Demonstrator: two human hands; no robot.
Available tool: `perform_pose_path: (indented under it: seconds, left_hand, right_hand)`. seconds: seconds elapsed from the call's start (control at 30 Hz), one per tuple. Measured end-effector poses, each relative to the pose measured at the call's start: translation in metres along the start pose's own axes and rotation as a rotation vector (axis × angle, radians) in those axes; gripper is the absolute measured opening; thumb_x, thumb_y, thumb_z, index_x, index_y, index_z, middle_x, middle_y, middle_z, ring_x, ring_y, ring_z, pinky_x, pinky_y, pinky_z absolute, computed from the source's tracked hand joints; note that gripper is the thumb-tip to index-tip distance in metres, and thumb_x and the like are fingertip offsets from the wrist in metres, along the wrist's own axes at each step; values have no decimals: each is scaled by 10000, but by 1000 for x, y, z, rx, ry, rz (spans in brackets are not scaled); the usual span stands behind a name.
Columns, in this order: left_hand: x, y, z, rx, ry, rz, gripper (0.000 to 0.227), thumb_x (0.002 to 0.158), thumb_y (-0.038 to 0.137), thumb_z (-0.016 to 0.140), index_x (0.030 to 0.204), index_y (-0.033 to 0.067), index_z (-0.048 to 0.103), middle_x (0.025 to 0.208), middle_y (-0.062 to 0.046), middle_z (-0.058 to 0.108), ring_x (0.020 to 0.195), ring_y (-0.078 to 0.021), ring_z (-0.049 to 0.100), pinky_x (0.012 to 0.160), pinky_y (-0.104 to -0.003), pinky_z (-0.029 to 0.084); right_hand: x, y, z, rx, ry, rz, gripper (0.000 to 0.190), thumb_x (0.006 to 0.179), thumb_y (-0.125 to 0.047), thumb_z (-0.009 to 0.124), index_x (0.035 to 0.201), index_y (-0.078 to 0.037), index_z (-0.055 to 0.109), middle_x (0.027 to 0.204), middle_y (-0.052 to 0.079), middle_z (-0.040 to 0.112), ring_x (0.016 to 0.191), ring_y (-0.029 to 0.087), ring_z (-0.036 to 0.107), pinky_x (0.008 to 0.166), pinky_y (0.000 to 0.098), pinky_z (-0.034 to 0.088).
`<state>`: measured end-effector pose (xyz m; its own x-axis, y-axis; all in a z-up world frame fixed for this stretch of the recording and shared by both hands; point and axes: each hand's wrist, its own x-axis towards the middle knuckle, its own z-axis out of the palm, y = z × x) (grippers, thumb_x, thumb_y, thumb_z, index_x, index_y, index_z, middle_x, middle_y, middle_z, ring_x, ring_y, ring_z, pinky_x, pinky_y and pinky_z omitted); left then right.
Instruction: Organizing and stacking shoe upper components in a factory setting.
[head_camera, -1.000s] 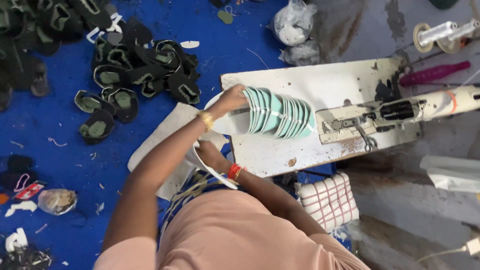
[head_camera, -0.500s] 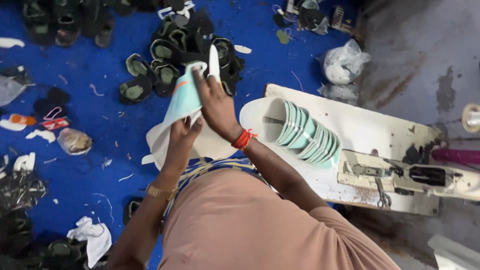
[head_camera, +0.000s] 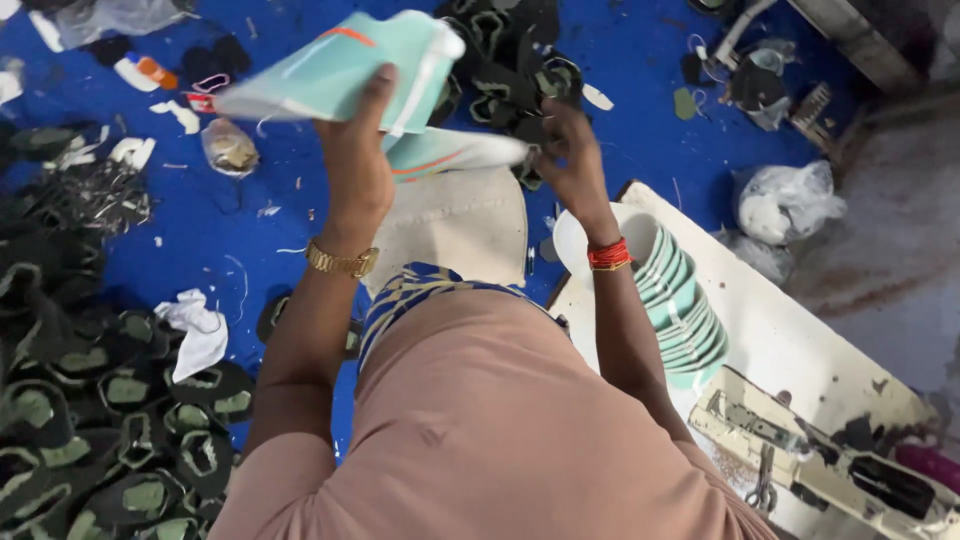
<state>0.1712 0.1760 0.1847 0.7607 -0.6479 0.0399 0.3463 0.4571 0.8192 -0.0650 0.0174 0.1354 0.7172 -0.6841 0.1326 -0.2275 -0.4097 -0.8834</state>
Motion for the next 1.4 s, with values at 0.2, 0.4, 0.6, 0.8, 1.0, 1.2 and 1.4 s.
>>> perform_pose_path:
  seconds: [0.2,0.4,0.6,0.8,1.0,1.2,1.4]
  left_hand:
    - [-11,21,14,102,-142,145,342,1037,170,788,1291,31,606,1182,-28,678,1100,-121,639,997,-314,530]
    - [-12,39,20,-32,-278,90,291,1080,212,749,1263,24,624,1115,-9,687,1022,-88,630,951,-287,530]
    - [-26,30,12,-176,-271,3,289,1145,260,742,1169,27,573,991,27,557,920,-79,527,898,-298,489]
    - [-28,78,18,-19,-77,249,446,1091,317,735,1366,12,560,1153,-45,628,1033,-126,607,955,-320,536]
    - [-12,78,-9,-86,59,393,471,1065,275,725,1311,-71,523,1213,-122,617,1054,-200,648,981,-411,589]
    - [-25,100,2,191,-2,406,504,1107,298,708,1437,17,452,1408,-114,617,1194,-200,663,1034,-399,603]
    - [-4,55,-34,1077,169,928,345,1213,243,553,1518,101,474,1413,-94,468,1288,-173,596,1133,-356,560]
  right_hand:
    - [-10,38,56,658,-346,187,490,1141,-206,594,1600,-50,526,1425,206,650,1338,296,645,1194,387,546]
    - [35,37,112,-69,-580,-170,824,879,-166,777,1547,-5,323,1585,226,330,1467,398,312,1183,463,277]
    - [9,96,193,439,-216,-22,698,1055,-176,660,1582,-75,215,1648,159,251,1548,327,215,1260,418,204]
    - [17,22,159,-113,-226,-28,465,1008,-181,682,1432,-25,573,1329,242,624,1239,375,575,1051,434,444]
    - [11,-21,142,-162,-125,-166,287,926,-176,715,1162,-17,680,948,209,710,786,386,682,715,462,517]
    - [25,-32,133,-322,-83,-253,294,886,-140,713,1157,-40,661,976,196,717,838,398,681,723,477,524]
    - [27,-47,118,-254,-77,-130,358,886,-110,712,1234,-55,651,959,189,723,837,385,698,737,466,544]
